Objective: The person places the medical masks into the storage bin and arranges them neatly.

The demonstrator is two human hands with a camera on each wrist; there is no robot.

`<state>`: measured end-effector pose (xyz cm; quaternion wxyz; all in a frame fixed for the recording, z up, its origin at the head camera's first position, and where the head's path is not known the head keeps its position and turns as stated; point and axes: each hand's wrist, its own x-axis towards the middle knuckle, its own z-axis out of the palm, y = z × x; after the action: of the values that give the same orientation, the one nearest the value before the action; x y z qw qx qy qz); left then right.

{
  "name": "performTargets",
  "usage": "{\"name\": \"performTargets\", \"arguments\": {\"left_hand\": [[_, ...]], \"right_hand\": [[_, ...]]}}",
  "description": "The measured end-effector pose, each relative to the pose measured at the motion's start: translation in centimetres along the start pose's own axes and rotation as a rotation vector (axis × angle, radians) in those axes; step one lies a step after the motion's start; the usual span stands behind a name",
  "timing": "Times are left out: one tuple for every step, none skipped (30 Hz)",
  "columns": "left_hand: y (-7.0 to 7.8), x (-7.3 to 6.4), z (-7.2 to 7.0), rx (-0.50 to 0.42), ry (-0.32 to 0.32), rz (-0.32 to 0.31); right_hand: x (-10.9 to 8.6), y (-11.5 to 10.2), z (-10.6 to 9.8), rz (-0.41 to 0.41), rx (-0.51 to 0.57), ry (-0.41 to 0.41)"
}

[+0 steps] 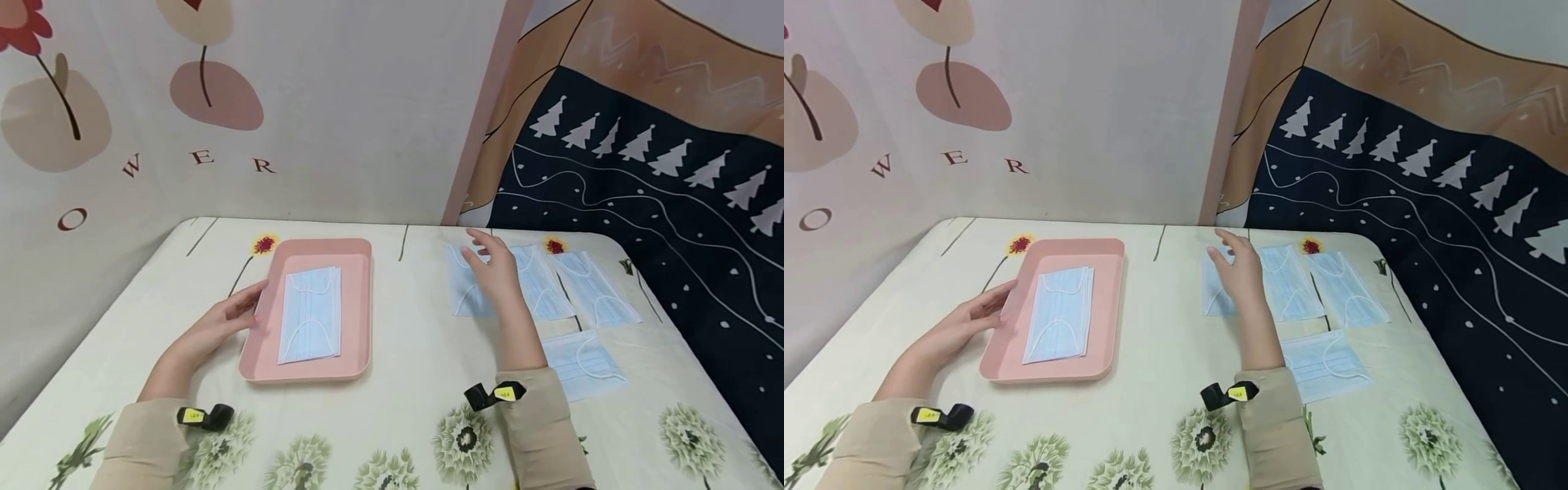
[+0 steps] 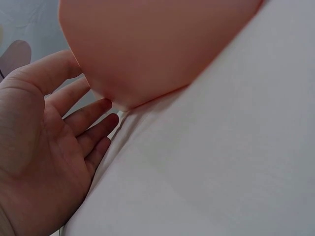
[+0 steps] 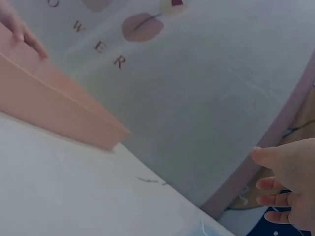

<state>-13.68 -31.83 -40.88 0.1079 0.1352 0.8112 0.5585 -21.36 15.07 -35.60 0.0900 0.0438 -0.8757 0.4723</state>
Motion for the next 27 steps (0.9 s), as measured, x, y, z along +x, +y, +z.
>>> {"name": "performTargets", "arguments": {"left_hand": [[0.0,0.0,0.0,-0.001,0.000,-0.001],[0.0,0.0,0.0,-0.001,0.001,-0.001],[0.1,0.0,0.0,0.001,0.002,-0.001],[0.1,0.0,0.0,0.001,0.002,0.000],[0.1,0.0,0.0,-0.001,0.002,0.001],[0.1,0.1,0.0,-0.002,0.001,-0.001],[0.1,0.1,0.0,0.000,0.002,-0.001],[0.1,0.1,0.0,0.001,0.002,0.000],[0.1,0.1,0.0,0.002,0.004,-0.002],[0.1,0.1,0.0,0.000,0.003,-0.002],[0.2,0.1,0.0,0.001,0.005,-0.003],[0.2,0.1,0.0,0.003,0.007,-0.004],[0.2,0.1,0.0,0.004,0.008,-0.005],[0.3,0.1,0.0,0.004,0.008,-0.007],[0.3,0.1,0.0,0.004,0.008,-0.009],[0.3,0.1,0.0,0.005,0.008,-0.010],[0.2,0.0,0.0,0.007,0.008,-0.011],[0.2,0.0,0.0,0.008,0.008,-0.012],[0.2,0.0,0.0,0.007,0.006,-0.011],[0.2,0.0,0.0,0.007,0.006,-0.011],[0.1,0.0,0.0,0.007,0.006,-0.012],[0.1,0.0,0.0,0.006,0.006,-0.012],[0.1,0.0,0.0,0.004,0.005,-0.012],[0.1,0.0,0.0,0.001,0.005,-0.014],[0.1,0.0,0.1,-0.001,0.005,-0.016],[0.1,0.1,0.1,-0.002,0.005,-0.018],[0.1,0.1,0.1,-0.004,0.006,-0.020]], "right_hand": [[0.1,0.4,-0.1,0.014,-0.005,0.001],[0.1,0.7,-0.2,0.029,-0.007,0.000],[0.2,1.1,-0.3,0.044,-0.008,-0.003],[0.2,1.4,-0.3,0.058,-0.012,-0.007],[0.2,1.8,-0.4,0.075,-0.019,-0.011],[0.2,2.1,-0.4,0.088,-0.028,-0.018],[0.2,2.4,-0.5,0.097,-0.038,-0.022],[0.2,2.8,-0.5,0.103,-0.053,-0.025],[0.2,3.1,-0.5,0.111,-0.070,-0.027],[0.2,3.4,-0.5,0.119,-0.084,-0.030],[0.2,3.7,-0.5,0.126,-0.096,-0.032],[0.2,4.0,-0.4,0.132,-0.106,-0.035],[0.2,4.3,-0.4,0.140,-0.116,-0.038],[0.2,4.6,-0.4,0.150,-0.127,-0.043],[0.1,4.8,-0.4,0.159,-0.135,-0.047],[0.1,5.0,-0.3,0.165,-0.142,-0.054],[0.1,5.3,-0.3,0.170,-0.150,-0.058],[0.0,5.5,-0.3,0.174,-0.158,-0.063],[0.0,5.6,-0.2,0.176,-0.166,-0.067],[0.0,5.8,-0.2,0.177,-0.175,-0.069],[0.0,5.9,-0.1,0.176,-0.181,-0.072],[0.0,6.0,-0.1,0.175,-0.187,-0.074],[0.1,6.1,-0.1,0.174,-0.194,-0.076],[0.0,6.2,0.0,0.174,-0.202,-0.078],[0.0,6.2,0.0,0.175,-0.208,-0.079],[0.0,6.3,0.0,0.177,-0.216,-0.080],[0.0,6.3,0.0,0.181,-0.221,-0.079]]}}
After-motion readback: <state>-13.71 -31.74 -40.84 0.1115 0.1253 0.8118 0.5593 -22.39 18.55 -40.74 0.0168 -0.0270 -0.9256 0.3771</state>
